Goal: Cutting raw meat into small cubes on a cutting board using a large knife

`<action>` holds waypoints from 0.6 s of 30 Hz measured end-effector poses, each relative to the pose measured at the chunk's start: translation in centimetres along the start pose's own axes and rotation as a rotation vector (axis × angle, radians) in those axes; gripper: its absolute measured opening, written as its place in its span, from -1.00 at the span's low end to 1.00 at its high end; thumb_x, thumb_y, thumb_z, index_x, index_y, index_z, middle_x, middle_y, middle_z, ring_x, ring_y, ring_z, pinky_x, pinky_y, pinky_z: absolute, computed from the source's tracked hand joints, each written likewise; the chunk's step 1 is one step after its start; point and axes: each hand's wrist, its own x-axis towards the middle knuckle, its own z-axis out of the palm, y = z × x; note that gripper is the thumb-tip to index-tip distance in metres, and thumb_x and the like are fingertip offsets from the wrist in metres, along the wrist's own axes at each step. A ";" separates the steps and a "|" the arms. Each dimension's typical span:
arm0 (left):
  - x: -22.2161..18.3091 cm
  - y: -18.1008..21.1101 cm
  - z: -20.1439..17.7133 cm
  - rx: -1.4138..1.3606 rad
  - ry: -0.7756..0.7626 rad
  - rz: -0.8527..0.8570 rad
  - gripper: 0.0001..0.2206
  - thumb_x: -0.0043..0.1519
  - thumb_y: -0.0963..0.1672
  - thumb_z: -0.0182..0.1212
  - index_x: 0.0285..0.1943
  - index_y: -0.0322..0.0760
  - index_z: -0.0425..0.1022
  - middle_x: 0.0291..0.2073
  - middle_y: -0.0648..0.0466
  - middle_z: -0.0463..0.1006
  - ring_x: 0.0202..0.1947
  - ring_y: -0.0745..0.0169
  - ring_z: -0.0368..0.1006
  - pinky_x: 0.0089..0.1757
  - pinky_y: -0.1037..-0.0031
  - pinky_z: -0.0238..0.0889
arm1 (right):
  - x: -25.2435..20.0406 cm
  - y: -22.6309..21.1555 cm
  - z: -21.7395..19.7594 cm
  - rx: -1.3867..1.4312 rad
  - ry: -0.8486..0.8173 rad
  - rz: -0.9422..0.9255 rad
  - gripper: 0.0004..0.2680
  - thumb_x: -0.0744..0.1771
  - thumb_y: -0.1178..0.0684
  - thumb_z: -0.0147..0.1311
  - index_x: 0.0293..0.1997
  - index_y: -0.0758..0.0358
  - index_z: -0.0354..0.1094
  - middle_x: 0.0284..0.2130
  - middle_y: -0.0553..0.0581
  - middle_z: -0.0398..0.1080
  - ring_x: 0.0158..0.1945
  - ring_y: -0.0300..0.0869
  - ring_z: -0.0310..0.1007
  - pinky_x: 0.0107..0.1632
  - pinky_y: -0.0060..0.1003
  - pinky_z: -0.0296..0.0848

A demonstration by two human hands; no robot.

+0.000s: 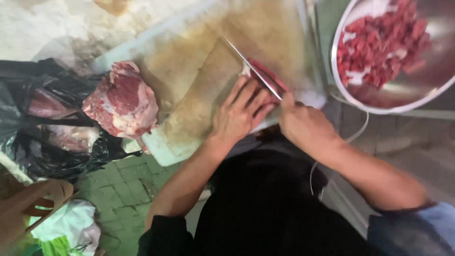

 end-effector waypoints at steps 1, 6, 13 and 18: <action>0.2 -0.2 0.2 0.019 0.007 0.019 -0.73 0.26 0.02 0.20 -0.04 -0.17 0.58 -0.07 -0.07 0.52 0.03 -0.17 0.45 0.09 0.29 0.35 | 1.2 0.3 0.8 0.101 0.053 0.030 -0.83 0.34 -0.02 -0.18 -0.11 0.25 0.19 -0.57 0.23 0.44 -0.46 0.15 0.56 -0.39 0.01 0.54; -0.3 0.4 0.0 0.033 0.044 0.053 -0.72 0.22 0.04 0.24 -0.06 -0.15 0.58 -0.07 -0.03 0.52 0.02 -0.13 0.46 0.08 0.30 0.35 | -4.0 0.6 -0.7 0.229 -0.035 0.116 -0.77 0.33 -0.01 -0.13 -0.01 0.34 0.15 -0.53 0.41 0.46 -0.40 0.30 0.56 -0.33 0.17 0.54; -0.7 0.5 0.3 -0.021 0.113 0.095 -0.73 0.17 0.03 0.31 -0.12 -0.17 0.60 -0.13 -0.03 0.51 -0.02 -0.16 0.45 0.05 0.28 0.36 | -1.1 0.4 -0.6 0.435 -0.066 0.163 -0.76 0.35 -0.03 -0.16 0.06 0.26 0.11 -0.42 0.48 0.47 -0.26 0.39 0.54 -0.20 0.26 0.50; -1.3 0.6 0.1 -0.003 0.146 0.180 -0.74 0.16 0.01 0.33 -0.11 -0.17 0.60 -0.14 -0.04 0.51 -0.04 -0.18 0.46 0.04 0.26 0.37 | -0.7 1.0 -2.5 0.466 0.139 0.111 -0.74 0.37 -0.10 -0.20 0.00 0.28 0.18 -0.39 0.54 0.46 -0.22 0.48 0.49 -0.20 0.34 0.44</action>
